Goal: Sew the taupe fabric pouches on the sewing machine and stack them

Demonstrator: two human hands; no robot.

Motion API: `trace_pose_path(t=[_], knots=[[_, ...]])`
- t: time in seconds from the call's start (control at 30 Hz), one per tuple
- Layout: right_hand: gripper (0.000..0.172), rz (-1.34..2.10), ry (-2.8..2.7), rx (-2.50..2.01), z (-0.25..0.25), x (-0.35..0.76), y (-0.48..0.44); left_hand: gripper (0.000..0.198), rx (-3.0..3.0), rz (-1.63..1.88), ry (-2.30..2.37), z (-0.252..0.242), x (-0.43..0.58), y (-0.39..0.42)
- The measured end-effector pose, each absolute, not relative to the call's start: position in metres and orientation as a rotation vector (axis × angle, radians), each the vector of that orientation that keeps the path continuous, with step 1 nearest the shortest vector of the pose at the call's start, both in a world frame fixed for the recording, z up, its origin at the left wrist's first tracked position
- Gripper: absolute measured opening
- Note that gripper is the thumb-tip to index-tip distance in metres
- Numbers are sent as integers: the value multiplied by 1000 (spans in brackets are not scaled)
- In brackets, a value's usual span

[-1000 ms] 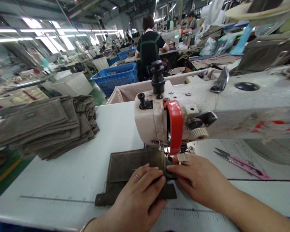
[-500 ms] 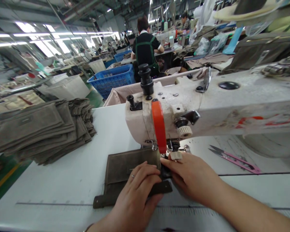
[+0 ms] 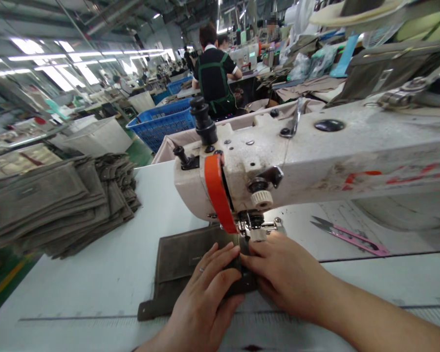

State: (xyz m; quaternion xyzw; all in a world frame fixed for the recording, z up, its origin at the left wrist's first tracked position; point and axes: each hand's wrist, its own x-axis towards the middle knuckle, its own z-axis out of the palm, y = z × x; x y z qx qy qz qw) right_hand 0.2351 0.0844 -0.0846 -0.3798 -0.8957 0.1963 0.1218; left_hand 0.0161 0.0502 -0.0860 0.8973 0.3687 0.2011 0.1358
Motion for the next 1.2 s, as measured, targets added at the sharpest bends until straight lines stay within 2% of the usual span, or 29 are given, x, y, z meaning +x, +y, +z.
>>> trace_pose_path(t=[0.23, 0.33, 0.47, 0.53, 0.7, 1.2], knots=[[20, 596, -2650, -1004, -79, 240, 81, 32, 2651, 478, 1077, -78, 21, 53], [21, 564, -2661, -998, -77, 241, 81, 32, 2666, 504, 1087, -76, 24, 52], [13, 568, -2606, -1002, -78, 243, 81, 31, 2698, 582, 1047, -78, 28, 50], [15, 528, -2550, -1049, -81, 243, 81, 29, 2723, 616, 1015, -80, 30, 49], [35, 393, -2532, -998, -90, 240, 81, 26, 2770, 728, 917, -82, 31, 51], [32, 365, -2457, -1176, -96, 238, 88, 26, 2633, 616, 893, -77, 31, 84]])
